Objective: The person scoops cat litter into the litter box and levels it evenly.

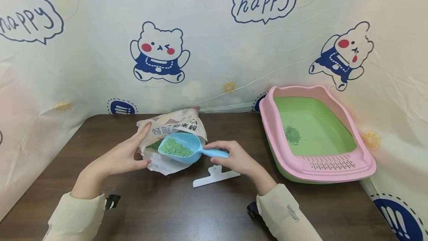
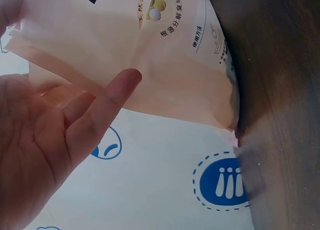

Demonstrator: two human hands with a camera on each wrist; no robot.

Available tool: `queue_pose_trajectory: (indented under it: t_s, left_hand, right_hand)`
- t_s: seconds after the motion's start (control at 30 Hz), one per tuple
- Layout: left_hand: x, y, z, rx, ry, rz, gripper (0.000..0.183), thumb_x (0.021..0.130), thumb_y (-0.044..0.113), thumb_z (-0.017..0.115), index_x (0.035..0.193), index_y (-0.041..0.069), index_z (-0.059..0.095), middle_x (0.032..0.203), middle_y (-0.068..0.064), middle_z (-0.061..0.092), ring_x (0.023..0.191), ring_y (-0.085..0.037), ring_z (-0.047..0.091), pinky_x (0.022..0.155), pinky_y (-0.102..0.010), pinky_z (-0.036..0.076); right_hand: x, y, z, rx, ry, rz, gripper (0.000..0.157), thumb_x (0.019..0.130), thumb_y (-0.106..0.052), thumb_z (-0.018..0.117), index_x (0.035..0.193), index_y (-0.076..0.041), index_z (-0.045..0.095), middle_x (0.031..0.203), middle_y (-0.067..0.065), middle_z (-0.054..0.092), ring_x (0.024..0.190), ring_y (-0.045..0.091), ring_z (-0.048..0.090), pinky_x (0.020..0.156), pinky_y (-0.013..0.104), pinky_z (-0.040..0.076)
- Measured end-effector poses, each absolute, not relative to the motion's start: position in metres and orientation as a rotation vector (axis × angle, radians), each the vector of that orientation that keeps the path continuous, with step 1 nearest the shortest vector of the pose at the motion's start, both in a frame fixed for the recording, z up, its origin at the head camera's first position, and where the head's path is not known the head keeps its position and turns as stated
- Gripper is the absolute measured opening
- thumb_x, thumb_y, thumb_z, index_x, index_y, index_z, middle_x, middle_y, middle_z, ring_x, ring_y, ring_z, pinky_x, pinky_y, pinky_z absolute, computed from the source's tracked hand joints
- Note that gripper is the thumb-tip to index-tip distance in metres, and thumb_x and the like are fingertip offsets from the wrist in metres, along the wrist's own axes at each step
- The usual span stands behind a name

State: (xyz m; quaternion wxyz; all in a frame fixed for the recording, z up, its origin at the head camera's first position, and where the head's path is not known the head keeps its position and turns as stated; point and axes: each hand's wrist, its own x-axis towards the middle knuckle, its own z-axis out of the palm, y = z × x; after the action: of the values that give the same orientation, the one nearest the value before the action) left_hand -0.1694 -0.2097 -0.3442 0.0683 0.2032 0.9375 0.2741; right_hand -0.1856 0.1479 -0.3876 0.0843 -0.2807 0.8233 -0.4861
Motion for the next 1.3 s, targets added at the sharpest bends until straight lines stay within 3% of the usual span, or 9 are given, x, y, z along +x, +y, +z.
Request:
queue_pose_trajectory:
  t_s: [0.23,0.4,0.77,1.3]
  left_hand:
    - [-0.169,-0.210,-0.345,0.593,2.821,0.821,0.106,0.084,0.022,0.072,0.161,0.014,0.000,0.164,-0.022,0.018,0.126,-0.038,0.052,0.100,-0.058,0.047]
    - [-0.169,-0.210,-0.346,0.595,2.830,0.803,0.106,0.084,0.022,0.072,0.161,0.014,0.001,0.163,-0.022,0.021,0.111,-0.031,0.056,0.090,-0.049,0.051]
    - [-0.170,-0.211,-0.348,0.596,2.837,0.791,0.106,0.083,0.023,0.073,0.161,0.015,0.000,0.162,-0.022,0.023,0.101,-0.027,0.056,0.078,-0.038,0.048]
    - [-0.169,-0.211,-0.349,0.607,2.840,0.796,0.107,0.082,0.023,0.073,0.161,0.015,0.001,0.160,-0.024,0.027,0.102,-0.027,0.058,0.082,-0.041,0.050]
  right_hand:
    - [-0.182,0.155,-0.381,-0.901,2.420,-1.480,0.035,0.090,-0.015,0.073,0.125,-0.014,0.069,0.116,0.007,0.071,0.096,0.022,0.062,0.082,0.030,0.055]
    - [-0.178,0.160,-0.377,-0.919,2.405,-1.511,0.035,0.089,-0.012,0.073,0.124,-0.013,0.069,0.114,0.007,0.072,0.094,0.019,0.064,0.080,0.030,0.056]
    - [-0.172,0.170,-0.368,-0.964,2.387,-1.541,0.036,0.088,-0.011,0.074,0.123,-0.011,0.070,0.112,0.006,0.073,0.093,0.019,0.067,0.081,0.030,0.057]
    - [-0.167,0.188,-0.360,-0.964,2.467,-1.525,0.036,0.088,-0.010,0.074,0.123,-0.014,0.070,0.113,0.004,0.073,0.094,0.021,0.065,0.079,0.030,0.055]
